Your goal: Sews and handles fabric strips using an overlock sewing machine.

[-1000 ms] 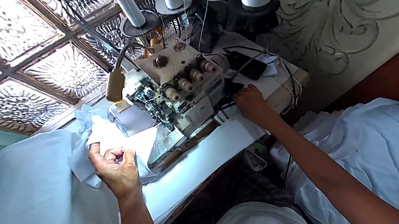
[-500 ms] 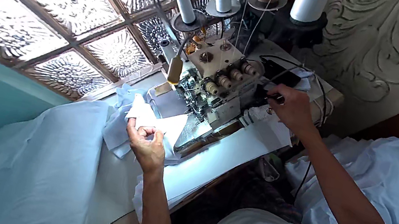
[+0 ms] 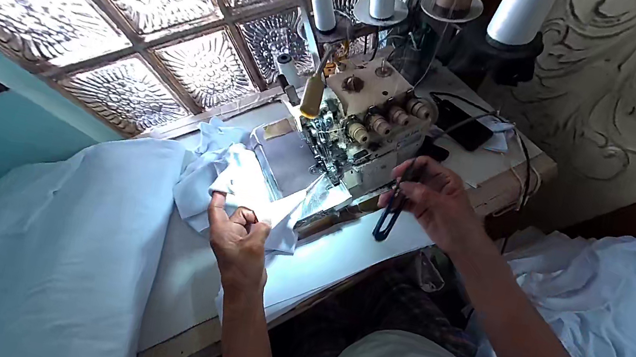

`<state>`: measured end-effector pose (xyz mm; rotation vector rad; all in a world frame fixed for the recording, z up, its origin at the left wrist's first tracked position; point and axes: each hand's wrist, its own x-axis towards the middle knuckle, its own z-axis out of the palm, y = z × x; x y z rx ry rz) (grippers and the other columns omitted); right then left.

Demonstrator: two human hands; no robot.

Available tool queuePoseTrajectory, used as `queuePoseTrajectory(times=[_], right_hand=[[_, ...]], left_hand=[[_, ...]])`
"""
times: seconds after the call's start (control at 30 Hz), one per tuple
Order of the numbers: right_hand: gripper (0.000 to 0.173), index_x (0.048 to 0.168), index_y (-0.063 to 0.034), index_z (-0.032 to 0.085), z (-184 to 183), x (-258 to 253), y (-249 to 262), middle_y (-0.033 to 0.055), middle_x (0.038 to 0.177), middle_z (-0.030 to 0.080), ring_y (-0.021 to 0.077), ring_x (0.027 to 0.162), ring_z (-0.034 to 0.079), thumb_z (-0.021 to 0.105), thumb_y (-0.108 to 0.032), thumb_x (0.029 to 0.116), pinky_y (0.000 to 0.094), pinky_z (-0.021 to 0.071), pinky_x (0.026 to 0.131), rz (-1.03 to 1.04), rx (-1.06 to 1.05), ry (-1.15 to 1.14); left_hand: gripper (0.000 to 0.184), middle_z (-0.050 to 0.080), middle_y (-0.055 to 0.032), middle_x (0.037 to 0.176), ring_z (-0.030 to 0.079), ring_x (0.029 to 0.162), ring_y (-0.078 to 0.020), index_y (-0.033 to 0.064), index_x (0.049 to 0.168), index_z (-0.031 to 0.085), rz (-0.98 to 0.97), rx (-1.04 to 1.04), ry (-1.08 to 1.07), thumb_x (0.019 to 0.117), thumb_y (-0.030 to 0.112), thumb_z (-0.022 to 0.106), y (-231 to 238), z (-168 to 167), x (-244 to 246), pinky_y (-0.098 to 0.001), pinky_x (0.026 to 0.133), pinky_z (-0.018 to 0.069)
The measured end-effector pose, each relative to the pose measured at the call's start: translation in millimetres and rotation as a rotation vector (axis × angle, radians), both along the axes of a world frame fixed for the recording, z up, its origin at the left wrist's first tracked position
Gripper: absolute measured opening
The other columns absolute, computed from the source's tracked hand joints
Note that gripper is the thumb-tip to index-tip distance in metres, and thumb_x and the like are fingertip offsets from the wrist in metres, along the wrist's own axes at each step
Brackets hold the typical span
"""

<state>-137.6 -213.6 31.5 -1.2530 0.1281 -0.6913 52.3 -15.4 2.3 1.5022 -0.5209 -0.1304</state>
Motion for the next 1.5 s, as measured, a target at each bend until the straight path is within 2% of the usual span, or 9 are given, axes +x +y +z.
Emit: queuePoseTrajectory(times=[0.13,0.23,0.33,0.5,0.67,0.83,1.1,1.3,1.5], right_hand=[[0.025,0.12,0.0017,0.067,-7,27,25,0.0073,0.106,0.065,0.0096,0.084,0.067,0.054,0.003,0.0986,0.0264,0.0613,0.075,0.079,-0.348,0.129],[0.026,0.124,-0.0054,0.073,-12,43,27,0.01,0.102,0.072,0.0176,0.088,0.068,0.06,-0.007,0.1004,0.0347,0.0577,0.077,-0.02,-0.907,0.208],[0.027,0.125,-0.0107,0.074,-16,54,25,0.0107,0.094,0.071,0.0237,0.08,0.069,0.06,-0.008,0.1017,0.042,0.0568,0.07,-0.089,-1.11,0.303],[0.031,0.127,-0.0137,0.074,-15,64,24,0.0154,0.084,0.064,0.0293,0.062,0.063,0.065,-0.006,0.0982,0.0441,0.0513,0.053,-0.23,-1.281,0.417],[0.025,0.122,0.0006,0.069,-4,79,28,0.0223,0.091,0.068,0.0409,0.079,0.07,0.064,-0.005,0.0979,0.0527,0.056,0.064,-0.273,-1.396,0.579],[0.022,0.118,-0.0017,0.064,3,87,37,0.0185,0.092,0.063,0.0357,0.068,0.066,0.066,-0.007,0.0962,0.0481,0.0519,0.052,-0.222,-1.473,0.641],[0.014,0.108,0.0013,0.069,-1,90,33,0.0185,0.085,0.066,0.0372,0.071,0.069,0.063,-0.006,0.0975,0.0507,0.0531,0.057,-0.24,-1.416,0.51],[0.009,0.095,0.0003,0.067,8,95,32,0.0134,0.078,0.062,0.0287,0.063,0.065,0.066,-0.009,0.0954,0.0406,0.0516,0.05,-0.218,-1.498,0.139],[0.013,0.09,-0.0023,0.067,-4,102,36,0.0094,0.073,0.058,0.0245,0.058,0.06,0.06,-0.01,0.0988,0.0352,0.0468,0.046,-0.199,-1.608,-0.024]], left_hand=[[0.088,0.049,0.0111,0.068,0.054,0.06,0.0023,0.0034,0.153,0.02,-0.039,0.005,0.018,0.0752,-0.013,0.057,4,1,-4,-0.0149,0.061,0.0485],[0.088,0.049,0.0105,0.067,0.054,0.06,0.0017,0.0038,0.154,0.02,-0.038,0.006,0.042,0.0766,-0.014,0.057,6,2,-3,-0.0155,0.061,0.0484],[0.086,0.048,0.0092,0.069,0.054,0.061,0.0011,0.0042,0.155,0.019,-0.036,0.004,0.054,0.0792,-0.013,0.057,7,1,-5,-0.0164,0.062,0.0496],[0.087,0.049,0.009,0.069,0.053,0.06,0.002,0.0039,0.156,0.02,-0.044,-0.013,0.059,0.0792,-0.013,0.058,6,-3,-6,-0.0147,0.06,0.0473],[0.089,0.049,0.0073,0.068,0.052,0.059,0.0006,0.0041,0.157,0.02,-0.067,-0.018,0.052,0.0792,-0.012,0.059,5,4,-9,-0.0153,0.059,0.0463],[0.086,0.051,0.0074,0.071,0.053,0.061,0.0005,0.003,0.156,0.021,-0.104,-0.026,0.015,0.0788,-0.009,0.058,2,12,-12,-0.0157,0.059,0.0469],[0.086,0.046,0.0074,0.068,0.048,0.056,0.0008,0.0055,0.156,0.022,-0.191,-0.063,0.078,0.079,-0.012,0.056,8,10,-5,-0.0144,0.055,0.0436],[0.082,0.055,0.0098,0.066,0.056,0.058,0.0009,0.0089,0.151,0.028,-0.491,-0.067,0.27,0.0749,-0.008,0.054,13,10,-1,-0.017,0.062,0.0517],[0.083,0.053,0.0107,0.064,0.053,0.057,0.0019,0.0089,0.15,0.031,-0.526,-0.038,0.267,0.0727,-0.008,0.055,17,10,0,-0.0152,0.061,0.049]])
